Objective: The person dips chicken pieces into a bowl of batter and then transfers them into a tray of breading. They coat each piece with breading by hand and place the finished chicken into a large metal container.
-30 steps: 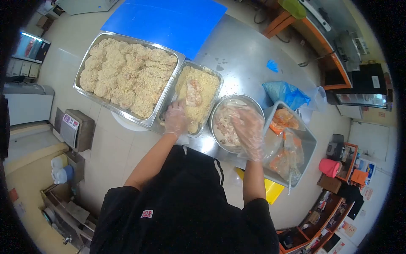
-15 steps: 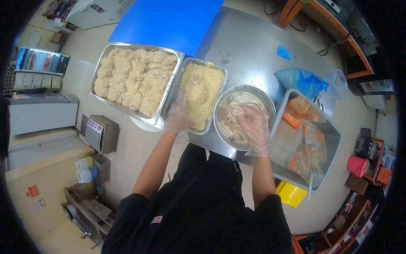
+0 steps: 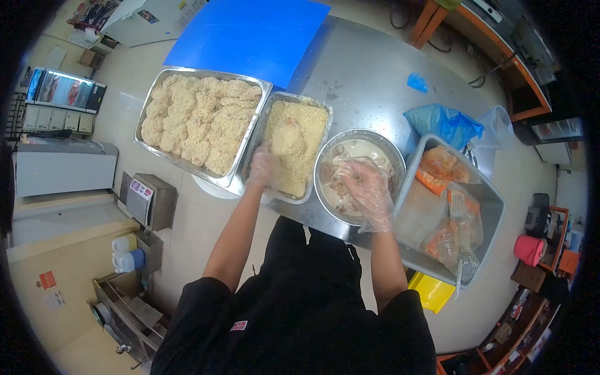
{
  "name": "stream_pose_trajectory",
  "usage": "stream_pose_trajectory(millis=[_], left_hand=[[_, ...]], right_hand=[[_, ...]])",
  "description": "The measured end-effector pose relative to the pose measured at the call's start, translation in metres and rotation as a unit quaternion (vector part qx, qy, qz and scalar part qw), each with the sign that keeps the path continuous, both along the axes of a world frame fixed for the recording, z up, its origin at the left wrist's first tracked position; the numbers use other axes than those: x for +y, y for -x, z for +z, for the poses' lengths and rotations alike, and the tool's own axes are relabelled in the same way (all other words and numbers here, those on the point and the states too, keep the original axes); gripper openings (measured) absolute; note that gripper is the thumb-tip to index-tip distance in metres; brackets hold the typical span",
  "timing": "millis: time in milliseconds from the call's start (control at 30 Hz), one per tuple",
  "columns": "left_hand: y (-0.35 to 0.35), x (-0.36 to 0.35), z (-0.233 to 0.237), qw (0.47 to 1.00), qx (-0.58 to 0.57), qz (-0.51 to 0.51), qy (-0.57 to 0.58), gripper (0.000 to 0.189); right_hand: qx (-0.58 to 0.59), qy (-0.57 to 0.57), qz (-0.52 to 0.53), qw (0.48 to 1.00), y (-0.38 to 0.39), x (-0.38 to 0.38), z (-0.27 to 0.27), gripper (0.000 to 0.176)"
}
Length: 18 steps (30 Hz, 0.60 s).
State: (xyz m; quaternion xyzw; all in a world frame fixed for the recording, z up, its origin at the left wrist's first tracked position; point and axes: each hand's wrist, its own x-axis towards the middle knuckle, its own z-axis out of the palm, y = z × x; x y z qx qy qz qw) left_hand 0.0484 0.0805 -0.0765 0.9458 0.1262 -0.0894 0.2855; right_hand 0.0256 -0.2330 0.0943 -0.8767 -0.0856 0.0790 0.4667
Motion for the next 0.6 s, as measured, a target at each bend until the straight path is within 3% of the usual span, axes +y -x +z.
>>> stream_pose_trajectory(millis=[67, 100, 167, 233, 300, 400, 500, 567, 600], left_hand=[[-0.008, 0.002, 0.026, 0.972, -0.012, 0.063, 0.225, 0.056], [-0.011, 0.003, 0.038, 0.927, -0.016, 0.100, 0.362, 0.056], [-0.001, 0.017, -0.025, 0.995, -0.028, -0.067, 0.075, 0.052], [0.009, 0.012, -0.023, 0.989, -0.070, -0.112, -0.065, 0.049], [0.034, -0.011, 0.000, 0.989, -0.140, -0.037, -0.042, 0.048], [0.025, -0.014, 0.023, 0.962, -0.008, 0.077, 0.262, 0.046], [0.015, -0.041, 0.085, 0.999, -0.009, 0.031, 0.029, 0.063], [0.026, -0.052, 0.036, 0.991, -0.088, -0.044, -0.086, 0.078], [0.026, -0.058, 0.038, 0.978, -0.127, -0.081, -0.144, 0.085]], right_hand=[[0.012, -0.026, -0.003, 1.000, 0.001, 0.002, -0.004, 0.030], [0.023, -0.030, -0.009, 0.999, 0.003, 0.003, -0.002, 0.030], [0.041, -0.038, -0.020, 0.998, 0.003, 0.007, 0.004, 0.031], [0.020, -0.032, -0.002, 0.999, -0.001, 0.004, 0.000, 0.030], [0.015, -0.025, 0.007, 1.000, 0.000, 0.004, -0.005, 0.031], [0.025, -0.017, 0.004, 1.000, -0.001, 0.004, -0.006, 0.031], [0.030, -0.021, -0.001, 0.999, 0.000, 0.003, -0.004, 0.031], [0.019, -0.017, -0.007, 1.000, -0.002, 0.001, -0.010, 0.031], [0.014, -0.020, 0.000, 1.000, -0.003, 0.001, -0.008, 0.031]])
